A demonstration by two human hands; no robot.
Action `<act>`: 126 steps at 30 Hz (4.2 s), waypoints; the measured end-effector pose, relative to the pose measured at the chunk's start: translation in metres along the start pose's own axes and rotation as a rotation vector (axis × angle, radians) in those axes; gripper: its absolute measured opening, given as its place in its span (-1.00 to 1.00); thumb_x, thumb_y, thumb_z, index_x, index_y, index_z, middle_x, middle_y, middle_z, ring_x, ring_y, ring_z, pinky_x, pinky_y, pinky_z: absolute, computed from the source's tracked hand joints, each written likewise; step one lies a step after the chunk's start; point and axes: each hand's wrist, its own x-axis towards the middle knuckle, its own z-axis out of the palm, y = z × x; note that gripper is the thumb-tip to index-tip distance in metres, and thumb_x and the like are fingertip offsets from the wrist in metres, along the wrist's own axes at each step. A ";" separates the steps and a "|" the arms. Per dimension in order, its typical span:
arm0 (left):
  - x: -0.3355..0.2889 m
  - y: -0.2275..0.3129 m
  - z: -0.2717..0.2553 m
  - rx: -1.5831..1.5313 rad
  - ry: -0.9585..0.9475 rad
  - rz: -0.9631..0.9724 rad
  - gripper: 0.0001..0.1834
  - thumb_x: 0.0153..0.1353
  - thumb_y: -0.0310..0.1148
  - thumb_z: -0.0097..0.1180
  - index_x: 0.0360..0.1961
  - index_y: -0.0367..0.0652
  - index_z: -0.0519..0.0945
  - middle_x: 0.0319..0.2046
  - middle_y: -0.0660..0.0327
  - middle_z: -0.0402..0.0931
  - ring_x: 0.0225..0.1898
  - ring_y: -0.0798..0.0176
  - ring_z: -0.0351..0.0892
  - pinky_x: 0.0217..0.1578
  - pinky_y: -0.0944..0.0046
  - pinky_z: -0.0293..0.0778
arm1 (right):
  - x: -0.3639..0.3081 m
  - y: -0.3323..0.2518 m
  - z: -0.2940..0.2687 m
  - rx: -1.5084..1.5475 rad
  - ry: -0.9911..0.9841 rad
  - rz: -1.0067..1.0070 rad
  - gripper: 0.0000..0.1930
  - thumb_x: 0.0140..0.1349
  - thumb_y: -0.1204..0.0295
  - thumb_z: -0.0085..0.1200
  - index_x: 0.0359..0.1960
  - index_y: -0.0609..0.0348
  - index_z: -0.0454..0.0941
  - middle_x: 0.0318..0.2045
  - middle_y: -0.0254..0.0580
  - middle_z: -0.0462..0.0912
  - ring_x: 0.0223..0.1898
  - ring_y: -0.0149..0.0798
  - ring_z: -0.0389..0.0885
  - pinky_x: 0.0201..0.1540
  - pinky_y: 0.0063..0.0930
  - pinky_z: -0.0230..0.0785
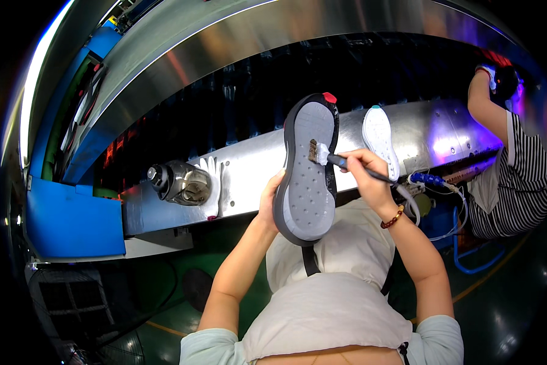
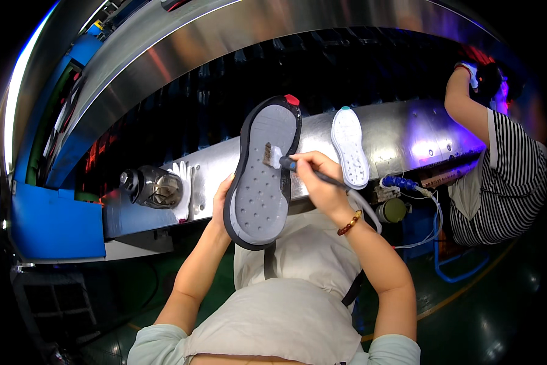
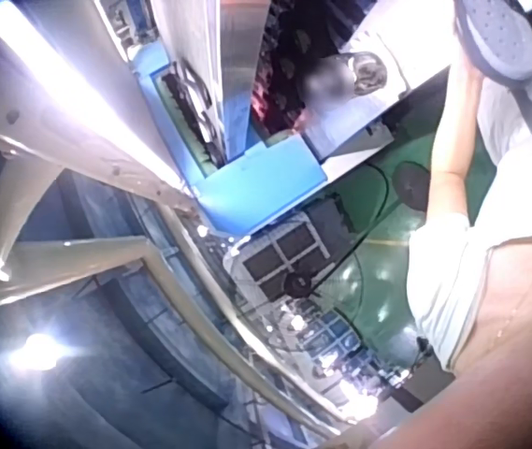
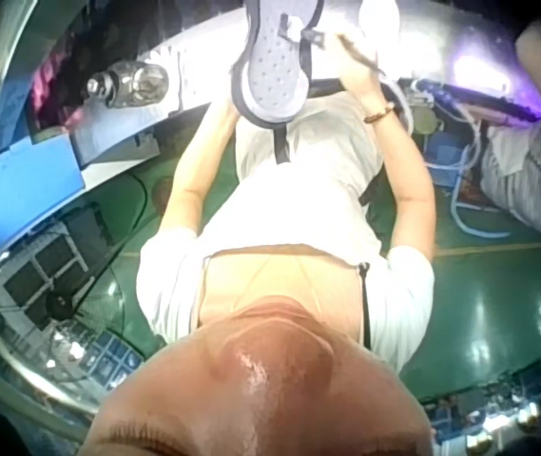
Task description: The person repeatedly picks up shoe soles from a conveyor belt, applies glue to the bottom surface with a brush, and places them back on the belt. The process is repeated for multiple soles in a factory setting.
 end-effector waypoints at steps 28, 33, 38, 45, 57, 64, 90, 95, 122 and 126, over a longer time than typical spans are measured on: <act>-0.069 0.137 0.015 0.627 -0.209 0.730 -0.45 0.13 -0.12 -0.15 0.00 -0.38 0.31 -0.12 -0.04 0.41 -0.14 0.13 0.47 -0.09 0.21 0.37 | -0.018 -0.021 -0.105 0.978 0.298 -0.040 -0.82 0.11 0.50 -0.12 -0.30 0.39 0.42 -0.34 -0.09 0.55 -0.36 -0.31 0.55 -0.29 -0.56 0.49; 0.006 0.272 0.056 -0.108 -0.810 0.404 -0.23 0.15 0.14 -0.36 0.17 -0.31 -0.02 0.14 -0.15 0.04 0.09 -0.14 0.20 0.02 -0.03 0.23 | -0.015 -0.020 -0.096 1.013 0.284 -0.021 -0.82 0.11 0.50 -0.12 -0.31 0.38 0.44 -0.36 -0.09 0.57 -0.38 -0.29 0.57 -0.30 -0.55 0.49; 0.040 0.310 0.077 -0.625 -0.186 0.901 -0.42 0.20 0.08 -0.45 0.05 -0.15 0.14 0.03 0.04 0.24 0.07 0.06 0.25 0.04 0.00 0.17 | -0.015 -0.023 -0.078 0.953 0.412 0.035 -0.81 0.08 0.46 -0.07 -0.32 0.33 0.44 -0.44 -0.14 0.55 -0.52 -0.31 0.49 -0.41 -0.59 0.42; 0.069 0.284 0.088 0.238 0.089 1.078 -0.79 0.23 -0.24 -0.16 -0.48 -0.11 0.37 -0.45 0.25 0.42 -0.38 0.34 0.36 -0.31 0.36 0.33 | -0.031 0.004 -0.110 0.969 0.401 0.071 -0.80 0.08 0.45 -0.08 -0.33 0.36 0.43 -0.35 -0.13 0.55 -0.34 -0.28 0.56 -0.30 -0.58 0.51; 0.143 0.255 0.146 1.395 0.375 1.298 -0.85 -0.10 -0.41 0.17 -0.49 -0.26 0.55 -0.52 0.15 0.54 -0.44 0.33 0.53 -0.38 0.38 0.43 | -0.016 0.003 -0.094 0.947 0.445 0.168 -0.81 0.10 0.44 -0.09 -0.31 0.32 0.43 -0.45 -0.14 0.54 -0.49 -0.32 0.51 -0.43 -0.65 0.47; 0.172 0.230 0.163 2.086 0.592 1.221 -0.64 -0.13 -0.45 0.07 -0.20 -0.22 0.42 -0.08 0.05 0.31 -0.01 0.04 0.26 -0.08 0.12 0.25 | -0.021 0.000 -0.108 0.894 0.423 0.134 -0.81 0.10 0.45 -0.10 -0.32 0.33 0.43 -0.44 -0.13 0.54 -0.50 -0.30 0.52 -0.45 -0.62 0.49; 0.085 0.342 0.101 1.839 1.684 1.368 -0.13 -0.19 -0.04 0.19 0.08 -0.27 0.10 0.08 -0.04 0.05 0.11 0.00 0.03 0.10 -0.05 -0.10 | -0.039 0.027 -0.123 1.001 0.249 0.233 -0.65 0.11 0.38 -0.15 -0.19 0.47 0.41 -0.19 0.07 0.51 -0.25 -0.18 0.49 -0.30 -0.47 0.39; 0.018 0.383 0.041 1.621 2.176 1.054 0.08 -0.20 0.07 0.22 0.19 -0.27 -0.10 0.13 -0.08 0.04 0.20 0.02 -0.01 0.18 0.06 -0.14 | -0.041 0.038 -0.132 1.004 0.292 0.265 -0.64 0.12 0.38 -0.17 -0.18 0.49 0.40 -0.17 0.10 0.49 -0.19 -0.13 0.48 -0.28 -0.44 0.41; -0.018 0.396 0.035 1.670 1.183 0.902 0.21 -0.43 0.15 0.32 0.12 -0.41 0.00 -0.32 -0.06 0.41 -0.58 0.36 0.39 -0.63 0.42 0.24 | -0.074 0.025 -0.136 0.900 0.549 0.250 -0.77 0.14 0.41 -0.13 -0.25 0.34 0.42 -0.38 -0.08 0.54 -0.44 -0.24 0.52 -0.40 -0.59 0.45; -0.021 0.372 0.056 1.649 1.159 0.831 0.21 -0.43 0.17 0.30 0.12 -0.42 -0.01 -0.27 -0.10 0.39 -0.55 0.33 0.40 -0.63 0.41 0.25 | -0.073 0.027 -0.139 0.906 0.520 0.250 -0.76 0.13 0.41 -0.11 -0.24 0.34 0.42 -0.36 -0.09 0.53 -0.43 -0.25 0.51 -0.39 -0.59 0.43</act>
